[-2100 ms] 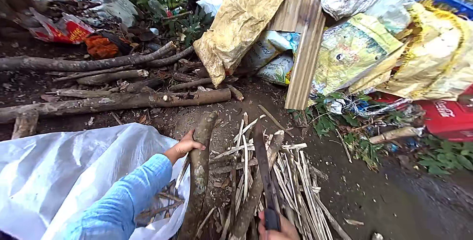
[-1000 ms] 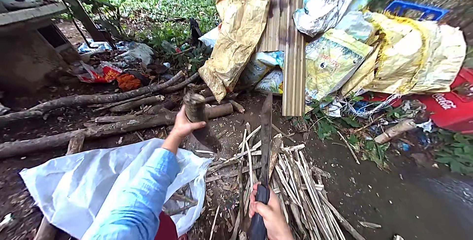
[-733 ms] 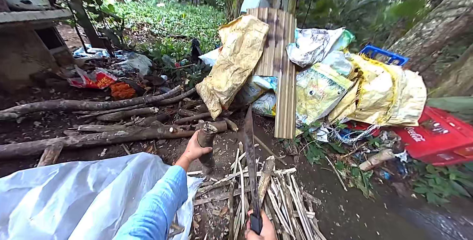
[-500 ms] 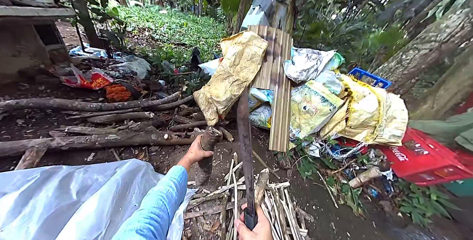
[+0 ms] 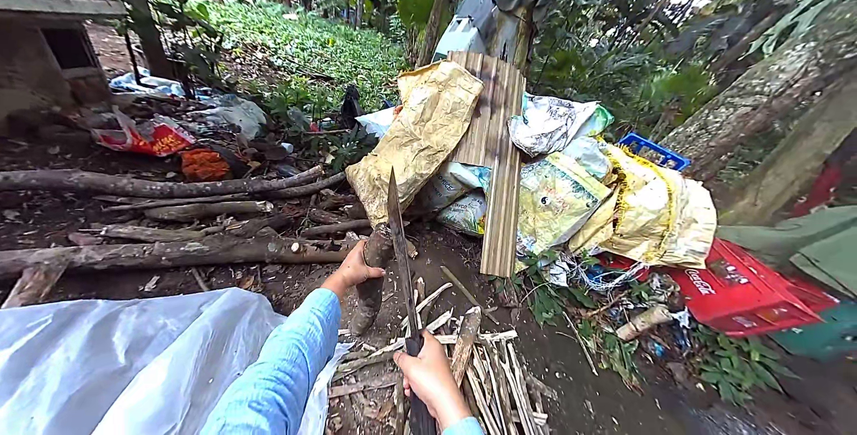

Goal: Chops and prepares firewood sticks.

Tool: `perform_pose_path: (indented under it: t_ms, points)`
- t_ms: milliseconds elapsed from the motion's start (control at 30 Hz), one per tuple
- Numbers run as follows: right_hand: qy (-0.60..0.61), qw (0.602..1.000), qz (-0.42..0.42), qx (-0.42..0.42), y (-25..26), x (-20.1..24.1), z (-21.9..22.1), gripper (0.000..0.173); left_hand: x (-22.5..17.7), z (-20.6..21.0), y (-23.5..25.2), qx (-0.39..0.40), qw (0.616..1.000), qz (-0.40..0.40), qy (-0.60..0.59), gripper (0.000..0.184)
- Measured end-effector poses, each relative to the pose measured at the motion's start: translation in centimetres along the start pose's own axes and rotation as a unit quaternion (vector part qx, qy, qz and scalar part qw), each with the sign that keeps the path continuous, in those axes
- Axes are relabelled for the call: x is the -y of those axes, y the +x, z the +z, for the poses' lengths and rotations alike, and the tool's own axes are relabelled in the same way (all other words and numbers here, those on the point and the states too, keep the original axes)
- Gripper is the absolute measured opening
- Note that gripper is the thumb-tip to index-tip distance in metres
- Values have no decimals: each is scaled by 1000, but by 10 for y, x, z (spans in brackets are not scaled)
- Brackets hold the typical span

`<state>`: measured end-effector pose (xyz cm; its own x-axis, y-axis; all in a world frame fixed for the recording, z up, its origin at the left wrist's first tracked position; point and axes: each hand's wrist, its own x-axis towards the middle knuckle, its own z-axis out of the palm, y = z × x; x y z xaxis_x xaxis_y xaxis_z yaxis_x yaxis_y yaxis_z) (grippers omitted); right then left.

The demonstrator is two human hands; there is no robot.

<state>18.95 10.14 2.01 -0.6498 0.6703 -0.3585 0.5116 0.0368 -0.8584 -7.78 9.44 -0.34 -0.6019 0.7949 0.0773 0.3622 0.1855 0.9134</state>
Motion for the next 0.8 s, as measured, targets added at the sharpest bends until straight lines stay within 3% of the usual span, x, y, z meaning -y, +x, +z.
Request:
perform_pose_path:
  t_ms: [167, 333, 400, 467, 533, 600, 700, 800]
  points:
    - [74, 997, -10, 13, -11, 7, 14, 44, 1, -6, -7, 0, 999, -19, 39, 99]
    - [268, 957, 7, 110, -34, 16, -1, 6, 3, -6, -16, -28, 997, -8, 78, 96]
    - [293, 948, 11, 123, -39, 16, -7, 4, -1, -4, -20, -29, 996, -13, 88, 96]
    - [220, 973, -5, 70, -39, 14, -5, 8, -4, 1, -18, -26, 995, -19, 96, 95]
    - [1, 999, -31, -27, -31, 6, -2, 35, -7, 6, -14, -20, 995, -18, 97, 94]
    - [-133, 988, -30, -75, -24, -5, -2, 49, -7, 10, -13, -9, 995, -12, 96, 93]
    - [-18, 992, -84, -90, -21, -17, -3, 42, -9, 11, -8, -21, 995, -11, 95, 91]
    - [129, 969, -167, -125, -36, -3, -10, 38, -10, 7, -2, -29, 994, -31, 96, 93]
